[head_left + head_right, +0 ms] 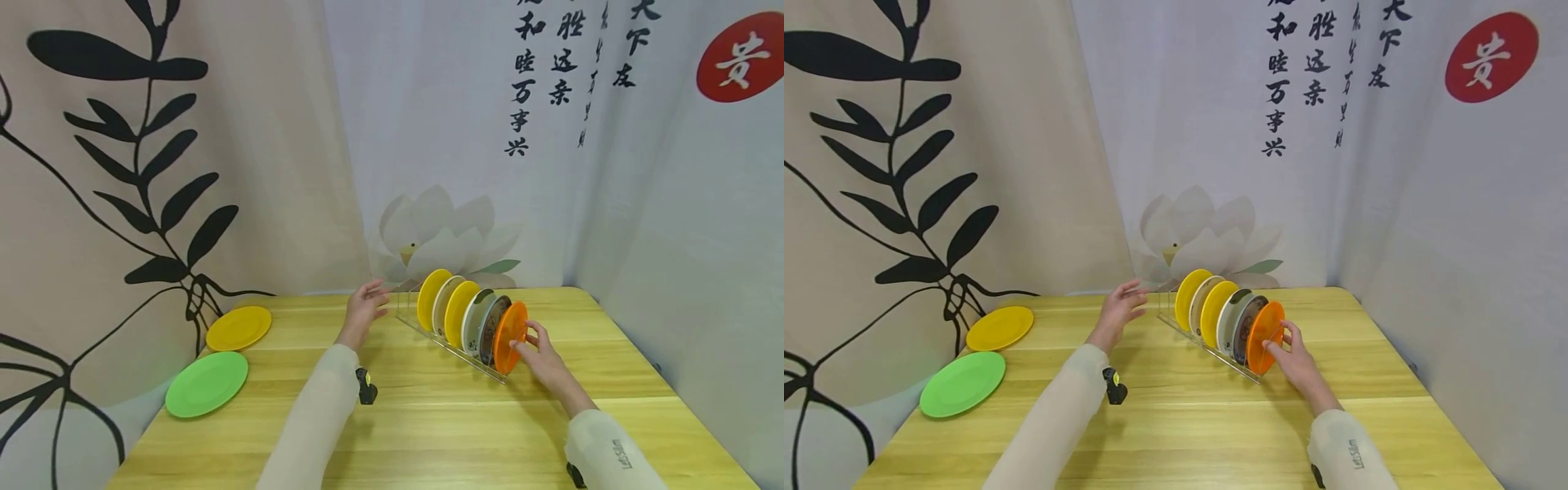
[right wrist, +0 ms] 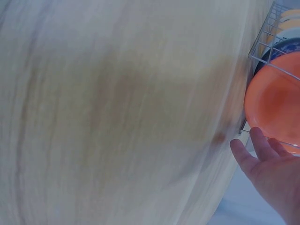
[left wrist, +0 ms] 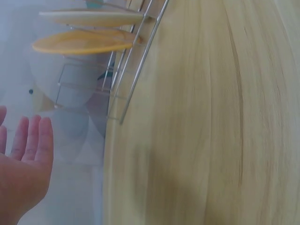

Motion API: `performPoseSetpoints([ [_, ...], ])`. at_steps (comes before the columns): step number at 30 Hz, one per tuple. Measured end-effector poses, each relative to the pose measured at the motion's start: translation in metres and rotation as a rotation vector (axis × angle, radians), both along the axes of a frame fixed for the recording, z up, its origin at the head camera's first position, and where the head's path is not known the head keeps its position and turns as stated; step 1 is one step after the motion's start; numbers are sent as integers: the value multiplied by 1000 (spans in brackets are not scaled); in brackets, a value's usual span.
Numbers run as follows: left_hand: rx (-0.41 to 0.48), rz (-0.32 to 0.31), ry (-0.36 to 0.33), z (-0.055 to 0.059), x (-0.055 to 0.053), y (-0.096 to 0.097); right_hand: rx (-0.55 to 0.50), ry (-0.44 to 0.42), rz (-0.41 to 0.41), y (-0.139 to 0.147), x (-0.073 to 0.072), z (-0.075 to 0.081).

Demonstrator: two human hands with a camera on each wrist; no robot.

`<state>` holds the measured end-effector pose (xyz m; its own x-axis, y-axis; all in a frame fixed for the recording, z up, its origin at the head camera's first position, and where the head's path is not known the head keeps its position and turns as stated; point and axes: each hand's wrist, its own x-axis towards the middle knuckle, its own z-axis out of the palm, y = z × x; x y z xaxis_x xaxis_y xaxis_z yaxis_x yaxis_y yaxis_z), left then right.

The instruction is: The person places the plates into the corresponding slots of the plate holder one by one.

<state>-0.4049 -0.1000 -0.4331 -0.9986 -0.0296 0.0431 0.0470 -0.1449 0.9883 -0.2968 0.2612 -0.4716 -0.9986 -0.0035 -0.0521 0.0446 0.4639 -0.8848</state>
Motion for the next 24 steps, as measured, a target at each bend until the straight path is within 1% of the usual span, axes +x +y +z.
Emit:
performPoseSetpoints([
  [4, 14, 23, -10, -2, 1, -12, -1, 2, 3, 1, 0, 0],
  [5, 22, 19, -17, 1, 3, -16, -3, 3, 3, 1, -1, 0],
  [7, 26, 28, -26, 2, 4, -22, -9, 4, 1, 1, 0, 0],
  [11, 28, 62, -43, 2, 6, -35, -6, 9, -4, 1, -2, -2],
  [12, 27, 77, -42, -1, 5, -38, -4, 8, -6, 2, -2, -2],
  [14, 38, 90, -43, -1, 6, -45, 1, 6, -11, 2, -3, -3],
  [19, 50, 128, -50, -4, 15, -65, 3, -1, -13, 2, -2, -3],
  [24, 59, 194, -60, -7, 24, -89, 5, 5, -5, 3, -3, -3],
])
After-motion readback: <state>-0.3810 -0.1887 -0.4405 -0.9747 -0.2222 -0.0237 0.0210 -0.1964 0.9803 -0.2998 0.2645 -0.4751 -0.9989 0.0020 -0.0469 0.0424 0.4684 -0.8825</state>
